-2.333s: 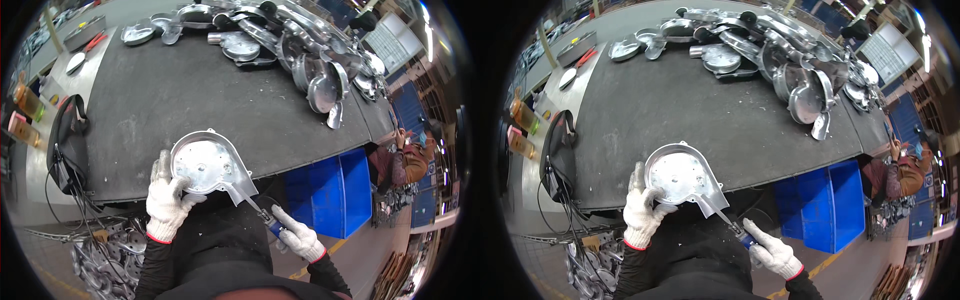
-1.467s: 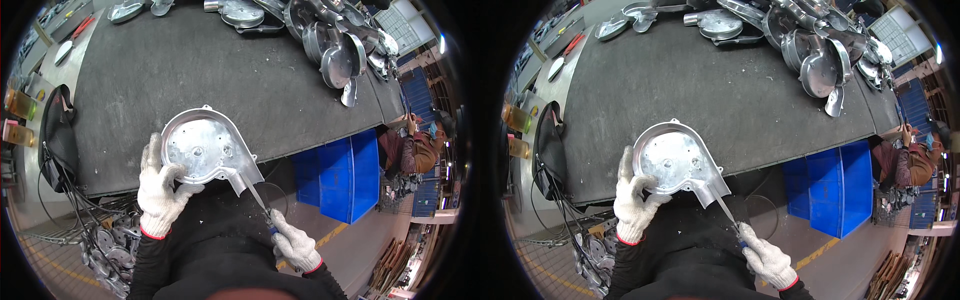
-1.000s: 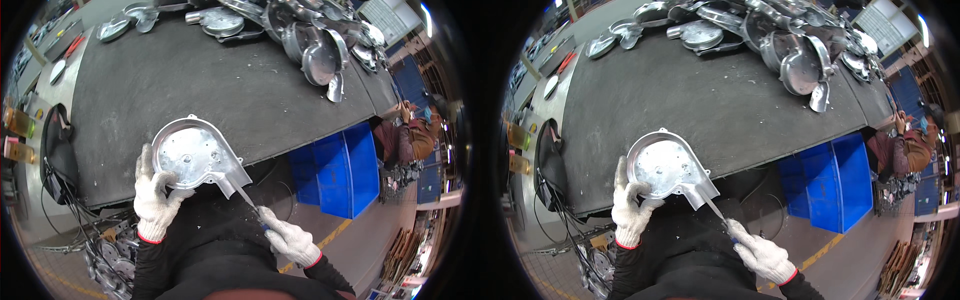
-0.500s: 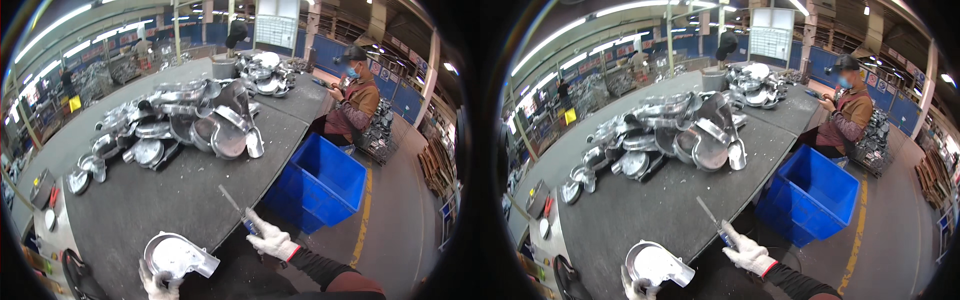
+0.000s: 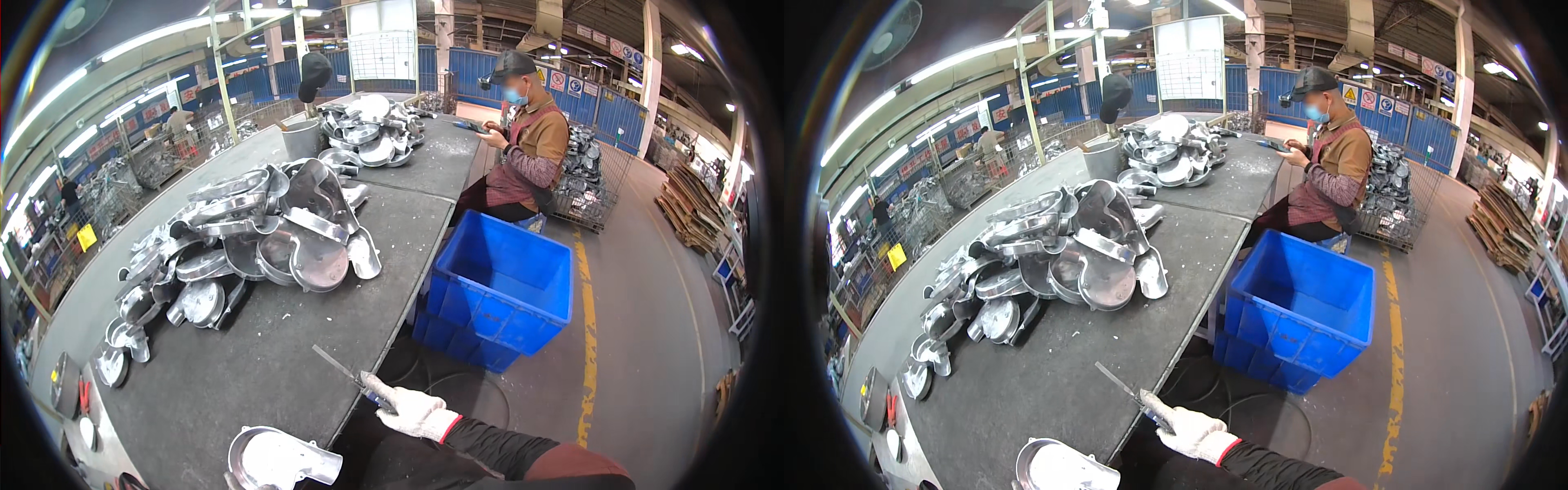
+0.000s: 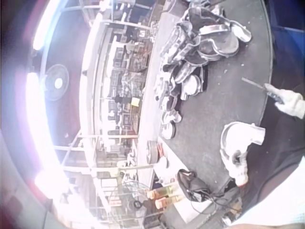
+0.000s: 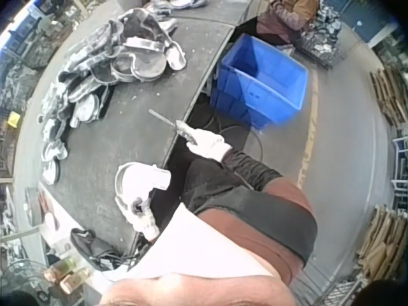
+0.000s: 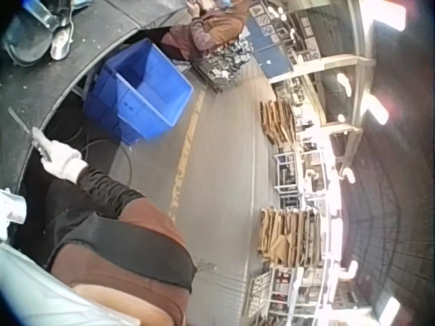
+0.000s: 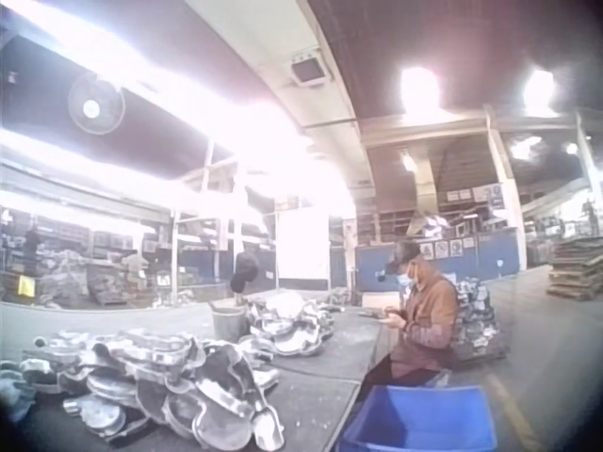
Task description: The person deburrs metal parts using a handheld pneumatic file, turning each piece to grind its edges and surfaces before setting it on the workbench.
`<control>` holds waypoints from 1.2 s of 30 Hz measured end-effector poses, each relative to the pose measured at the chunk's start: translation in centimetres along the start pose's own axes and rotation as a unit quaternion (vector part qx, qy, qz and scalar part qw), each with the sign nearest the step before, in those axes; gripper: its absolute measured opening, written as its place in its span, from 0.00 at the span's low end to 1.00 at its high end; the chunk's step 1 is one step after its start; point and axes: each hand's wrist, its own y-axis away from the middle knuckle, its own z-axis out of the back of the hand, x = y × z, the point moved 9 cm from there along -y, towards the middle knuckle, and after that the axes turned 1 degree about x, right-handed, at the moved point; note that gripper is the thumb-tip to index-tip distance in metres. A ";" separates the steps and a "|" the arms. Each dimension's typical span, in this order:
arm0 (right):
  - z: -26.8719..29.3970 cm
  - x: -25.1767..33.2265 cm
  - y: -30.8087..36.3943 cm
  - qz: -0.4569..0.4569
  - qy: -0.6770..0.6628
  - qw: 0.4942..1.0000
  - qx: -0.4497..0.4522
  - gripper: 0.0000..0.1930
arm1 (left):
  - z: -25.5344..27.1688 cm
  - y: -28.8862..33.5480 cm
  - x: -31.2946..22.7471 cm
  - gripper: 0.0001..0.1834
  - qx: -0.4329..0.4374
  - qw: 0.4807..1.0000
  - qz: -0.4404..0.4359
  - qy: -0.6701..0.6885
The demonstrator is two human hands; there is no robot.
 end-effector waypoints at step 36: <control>-0.6 -0.5 -0.2 0.005 -0.014 1.000 -0.023 0.43 | -0.5 0.7 0.1 0.37 0.019 0.982 0.170 0.083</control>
